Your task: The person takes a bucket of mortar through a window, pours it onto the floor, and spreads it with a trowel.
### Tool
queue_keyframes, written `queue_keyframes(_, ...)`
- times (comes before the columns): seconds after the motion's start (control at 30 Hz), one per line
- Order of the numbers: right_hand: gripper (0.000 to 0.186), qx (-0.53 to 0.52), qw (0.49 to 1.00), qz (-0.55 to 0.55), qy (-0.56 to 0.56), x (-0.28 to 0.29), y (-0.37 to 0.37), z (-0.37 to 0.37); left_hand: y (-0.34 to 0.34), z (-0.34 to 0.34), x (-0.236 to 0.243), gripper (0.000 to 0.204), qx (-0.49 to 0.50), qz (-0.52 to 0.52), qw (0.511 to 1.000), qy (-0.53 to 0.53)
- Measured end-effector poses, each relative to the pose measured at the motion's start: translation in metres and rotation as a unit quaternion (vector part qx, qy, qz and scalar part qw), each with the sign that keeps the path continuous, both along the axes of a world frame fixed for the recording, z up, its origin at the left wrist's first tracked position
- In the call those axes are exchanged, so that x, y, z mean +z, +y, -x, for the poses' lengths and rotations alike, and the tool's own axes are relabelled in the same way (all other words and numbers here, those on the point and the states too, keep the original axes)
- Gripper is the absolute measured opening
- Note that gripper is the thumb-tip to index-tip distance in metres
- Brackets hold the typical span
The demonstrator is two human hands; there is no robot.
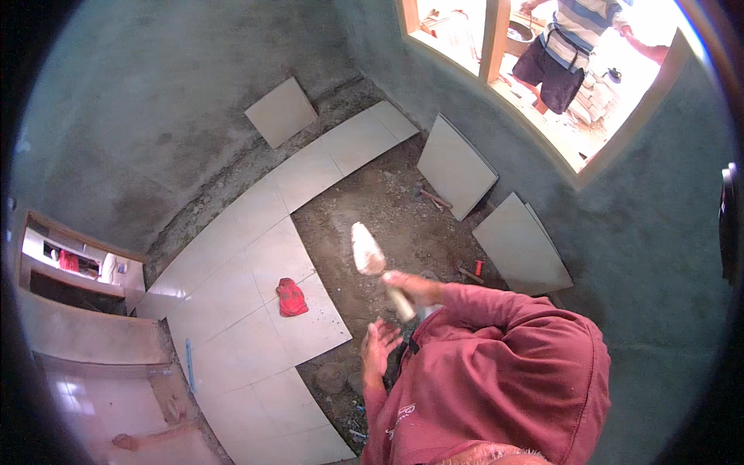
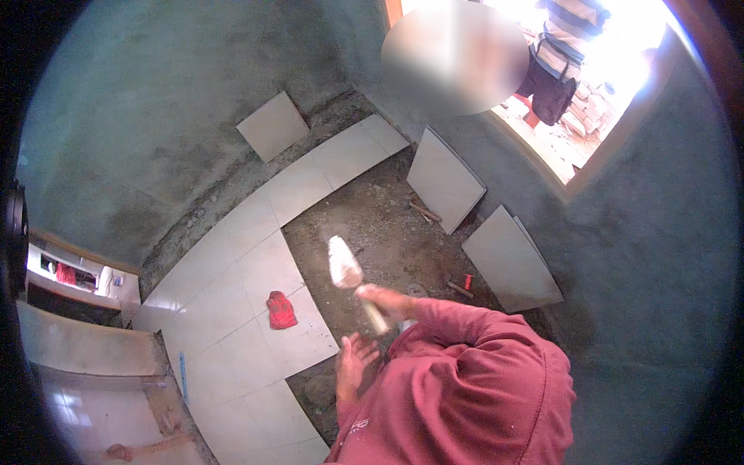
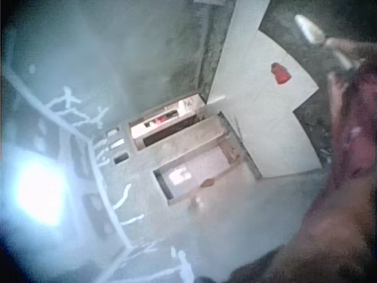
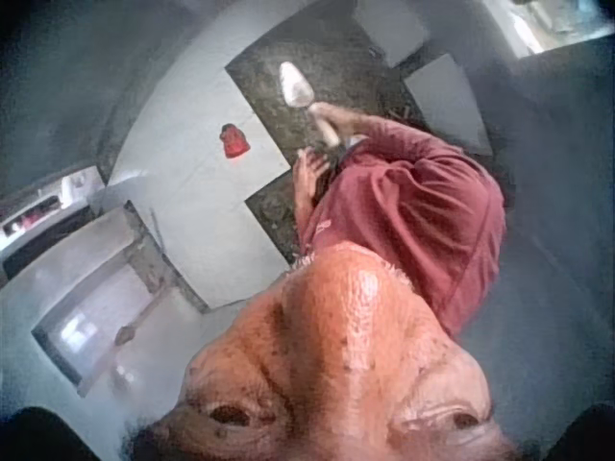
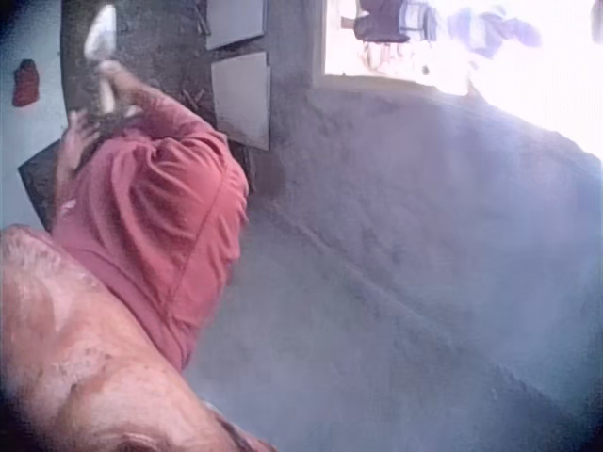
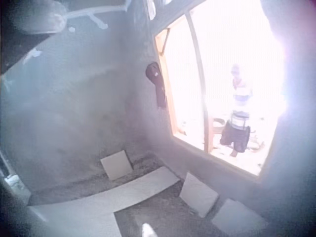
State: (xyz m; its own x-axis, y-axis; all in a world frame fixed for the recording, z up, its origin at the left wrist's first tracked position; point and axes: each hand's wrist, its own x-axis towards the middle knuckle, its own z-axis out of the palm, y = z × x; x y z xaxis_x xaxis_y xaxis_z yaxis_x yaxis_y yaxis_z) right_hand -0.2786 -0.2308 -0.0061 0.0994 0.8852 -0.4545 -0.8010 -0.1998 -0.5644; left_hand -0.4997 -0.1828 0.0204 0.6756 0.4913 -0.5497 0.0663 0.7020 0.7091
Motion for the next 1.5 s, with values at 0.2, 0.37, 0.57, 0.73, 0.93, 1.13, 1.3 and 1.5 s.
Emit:
queue_keyframes(0.2, 0.056, 0.21, 0.898, -0.136, -0.362, 0.012, 0.048, 0.009, 0.008, -0.029, 0.001, 0.031, 0.112, 0.056, 0.99, -0.069)
queue_keyframes(0.37, 0.029, -0.219, 0.755, -0.061, -0.614, 0.06, 0.008, -0.198, 0.009, 0.038, -0.042, 0.027, 0.206, 0.04, 0.976, 0.051)
queue_keyframes(0.57, 0.014, -0.474, 0.335, 0.147, -0.801, 0.177, -0.134, -0.495, -0.049, 0.115, -0.11, 0.021, 0.272, 0.06, 0.896, 0.345)
queue_keyframes(0.73, 0.014, -0.311, 0.332, 0.418, -0.787, 0.195, -0.225, -0.659, -0.109, 0.121, -0.112, 0.019, 0.249, 0.084, 0.91, 0.32)
queue_keyframes(0.93, 0.016, -0.267, 0.402, 0.392, -0.783, 0.196, -0.209, -0.711, -0.171, 0.052, -0.135, 0.017, 0.587, 0.279, 0.741, 0.171)
queue_keyframes(1.13, 0.02, -0.413, 0.624, 0.234, -0.621, 0.229, -0.135, -0.542, -0.187, 0.023, -0.136, 0.018, 0.622, 0.259, 0.731, 0.107)
queue_keyframes(1.3, 0.025, -0.356, 0.809, 0.176, -0.433, 0.217, -0.061, -0.387, -0.162, 0.008, -0.113, 0.027, 0.592, 0.209, 0.772, 0.096)
queue_keyframes(1.5, 0.04, -0.107, 0.953, 0.143, -0.245, 0.102, -0.001, -0.256, -0.137, -0.002, -0.102, 0.025, 0.521, 0.155, 0.838, 0.048)
